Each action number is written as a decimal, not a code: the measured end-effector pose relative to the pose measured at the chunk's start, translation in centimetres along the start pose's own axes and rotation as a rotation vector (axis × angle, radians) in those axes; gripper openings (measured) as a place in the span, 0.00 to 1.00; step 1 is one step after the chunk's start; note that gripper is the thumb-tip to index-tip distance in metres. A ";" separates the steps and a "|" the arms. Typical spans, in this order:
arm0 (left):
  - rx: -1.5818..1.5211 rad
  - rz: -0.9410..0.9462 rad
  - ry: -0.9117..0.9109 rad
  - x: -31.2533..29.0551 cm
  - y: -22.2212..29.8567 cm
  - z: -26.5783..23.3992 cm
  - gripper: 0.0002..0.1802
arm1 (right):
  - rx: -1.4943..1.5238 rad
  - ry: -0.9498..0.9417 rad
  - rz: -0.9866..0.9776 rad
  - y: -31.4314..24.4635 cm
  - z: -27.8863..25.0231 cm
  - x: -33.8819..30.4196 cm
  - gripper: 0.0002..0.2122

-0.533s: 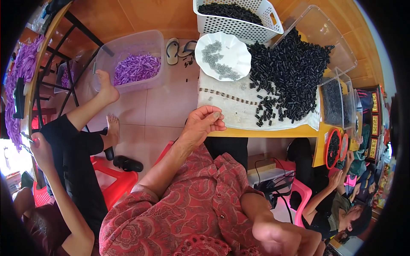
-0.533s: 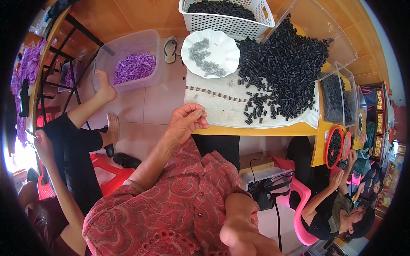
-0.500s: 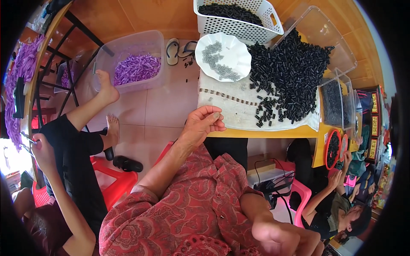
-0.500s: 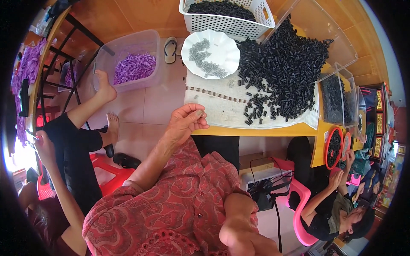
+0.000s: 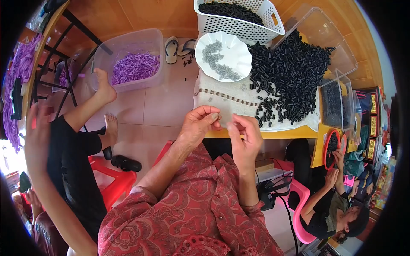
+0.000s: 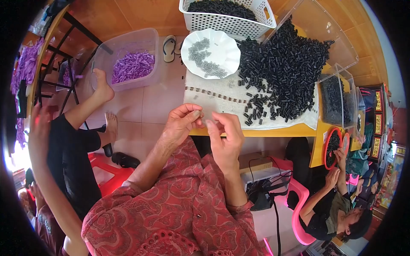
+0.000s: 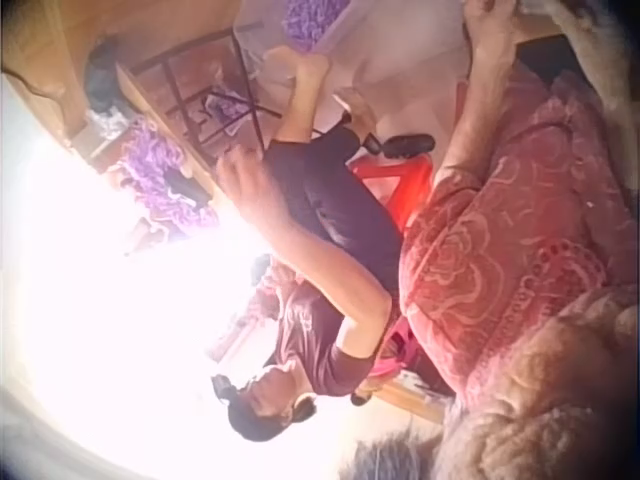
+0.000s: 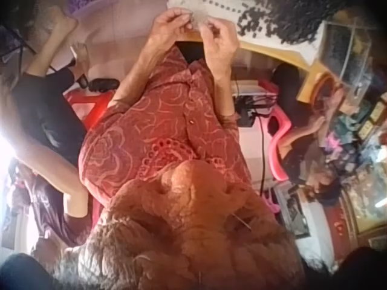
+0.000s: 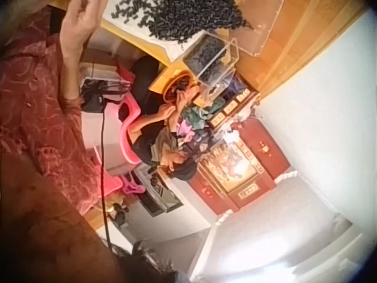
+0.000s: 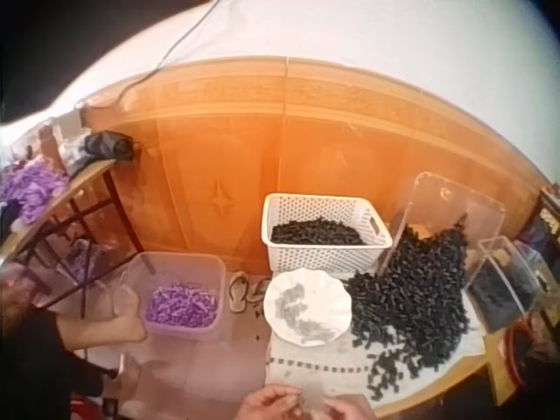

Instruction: The person is manually assembling small black cylindrical components by attaching small metal rings to them.

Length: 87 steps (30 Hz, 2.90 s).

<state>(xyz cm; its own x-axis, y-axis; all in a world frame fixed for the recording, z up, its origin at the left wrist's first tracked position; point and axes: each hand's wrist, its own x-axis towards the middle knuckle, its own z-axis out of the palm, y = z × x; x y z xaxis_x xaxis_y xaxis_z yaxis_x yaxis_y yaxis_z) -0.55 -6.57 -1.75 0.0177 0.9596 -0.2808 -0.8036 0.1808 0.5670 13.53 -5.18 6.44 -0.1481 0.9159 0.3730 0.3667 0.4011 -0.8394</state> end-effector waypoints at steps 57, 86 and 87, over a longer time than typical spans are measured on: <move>1.663 0.709 0.272 2.5 2.3 1.5 0.05 | -0.214 0.018 -0.049 7.0 0.7 1.6 0.06; 0.839 0.378 0.068 -0.5 2.7 1.3 0.04 | 0.586 -0.261 0.646 3.2 1.9 1.3 0.06; 0.819 0.405 0.057 -0.5 2.7 1.4 0.04 | 0.624 -0.267 0.679 3.1 1.8 1.4 0.07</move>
<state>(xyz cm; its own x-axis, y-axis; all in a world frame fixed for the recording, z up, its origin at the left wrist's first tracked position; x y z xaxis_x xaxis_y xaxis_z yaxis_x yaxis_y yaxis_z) -1.93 -6.31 0.98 -0.2206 0.9748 0.0338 -0.0682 -0.0500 0.9964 12.83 -2.63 3.60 -0.3166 0.8970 -0.3084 -0.0928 -0.3528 -0.9311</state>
